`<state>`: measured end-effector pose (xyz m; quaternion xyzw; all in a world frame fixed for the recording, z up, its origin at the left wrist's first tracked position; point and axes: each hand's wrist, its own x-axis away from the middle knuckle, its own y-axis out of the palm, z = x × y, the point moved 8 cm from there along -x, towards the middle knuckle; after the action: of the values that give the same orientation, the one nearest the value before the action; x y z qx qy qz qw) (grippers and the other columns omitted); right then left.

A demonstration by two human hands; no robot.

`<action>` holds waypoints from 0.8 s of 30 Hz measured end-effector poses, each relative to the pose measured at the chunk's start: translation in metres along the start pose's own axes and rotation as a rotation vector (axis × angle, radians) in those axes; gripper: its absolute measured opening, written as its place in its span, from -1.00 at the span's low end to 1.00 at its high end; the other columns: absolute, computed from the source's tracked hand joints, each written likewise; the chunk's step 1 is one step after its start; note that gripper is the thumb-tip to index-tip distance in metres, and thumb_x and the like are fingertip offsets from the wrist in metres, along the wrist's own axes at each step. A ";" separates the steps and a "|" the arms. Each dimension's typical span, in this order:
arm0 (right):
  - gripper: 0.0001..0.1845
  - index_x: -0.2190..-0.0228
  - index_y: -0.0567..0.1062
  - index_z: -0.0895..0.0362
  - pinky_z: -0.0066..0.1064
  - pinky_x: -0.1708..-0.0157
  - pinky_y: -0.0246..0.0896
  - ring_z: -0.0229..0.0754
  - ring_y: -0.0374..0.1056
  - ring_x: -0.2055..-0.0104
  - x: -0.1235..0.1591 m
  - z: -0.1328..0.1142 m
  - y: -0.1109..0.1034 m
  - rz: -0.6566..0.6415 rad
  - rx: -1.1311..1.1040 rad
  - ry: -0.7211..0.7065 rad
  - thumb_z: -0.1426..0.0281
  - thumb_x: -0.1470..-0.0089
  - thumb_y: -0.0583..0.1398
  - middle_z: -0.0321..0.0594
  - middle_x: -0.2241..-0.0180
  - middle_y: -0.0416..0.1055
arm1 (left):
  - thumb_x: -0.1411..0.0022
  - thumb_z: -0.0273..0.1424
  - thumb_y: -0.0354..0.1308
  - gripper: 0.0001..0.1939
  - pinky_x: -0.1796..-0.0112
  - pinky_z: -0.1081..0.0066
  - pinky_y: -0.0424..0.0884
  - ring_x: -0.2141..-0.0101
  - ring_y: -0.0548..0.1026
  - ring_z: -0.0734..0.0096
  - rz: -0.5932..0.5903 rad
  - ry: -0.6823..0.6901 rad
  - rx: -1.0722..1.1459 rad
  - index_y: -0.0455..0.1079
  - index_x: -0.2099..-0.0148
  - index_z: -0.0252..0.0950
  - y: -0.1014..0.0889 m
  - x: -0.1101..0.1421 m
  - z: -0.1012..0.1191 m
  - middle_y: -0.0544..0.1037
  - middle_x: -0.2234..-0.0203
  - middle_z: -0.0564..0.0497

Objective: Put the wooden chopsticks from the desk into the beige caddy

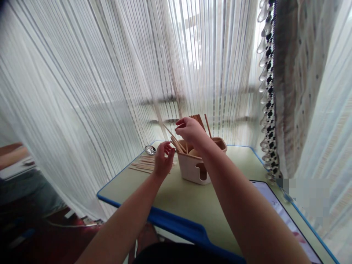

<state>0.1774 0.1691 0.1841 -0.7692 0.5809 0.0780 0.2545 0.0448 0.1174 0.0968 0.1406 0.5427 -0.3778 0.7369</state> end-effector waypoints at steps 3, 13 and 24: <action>-0.73 0.28 0.44 0.21 -0.39 0.35 0.32 -0.21 0.42 0.34 -0.004 -0.002 -0.001 -0.005 0.136 -0.035 0.59 0.12 0.16 -0.11 0.36 0.52 | -0.24 -0.28 0.05 -0.73 0.38 0.43 0.34 0.42 0.34 0.48 -0.021 0.000 -0.006 0.26 0.08 -0.32 0.003 -0.002 -0.003 0.39 0.40 0.01; -0.72 0.74 0.45 0.13 -0.41 0.65 0.18 -0.24 0.26 0.69 0.017 -0.009 -0.040 -0.204 0.907 0.096 0.43 0.06 0.14 -0.20 0.78 0.31 | -0.29 -0.31 -0.02 -0.75 0.40 0.45 0.36 0.39 0.38 0.46 -0.134 0.033 0.013 0.36 0.09 -0.32 0.011 -0.004 0.005 0.42 0.36 -0.04; -0.68 0.75 0.41 0.15 -0.43 0.68 0.22 -0.27 0.27 0.70 0.009 0.035 -0.039 -0.336 0.658 0.286 0.34 0.05 0.20 -0.19 0.72 0.39 | -0.30 -0.29 -0.03 -0.72 0.20 0.36 0.47 0.11 0.44 0.32 -0.206 -0.049 0.245 0.37 0.04 -0.27 0.021 -0.005 0.005 0.42 0.07 -0.16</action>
<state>0.2223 0.1856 0.1620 -0.7340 0.4706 -0.2628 0.4131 0.0627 0.1303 0.0986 0.1639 0.4859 -0.5182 0.6845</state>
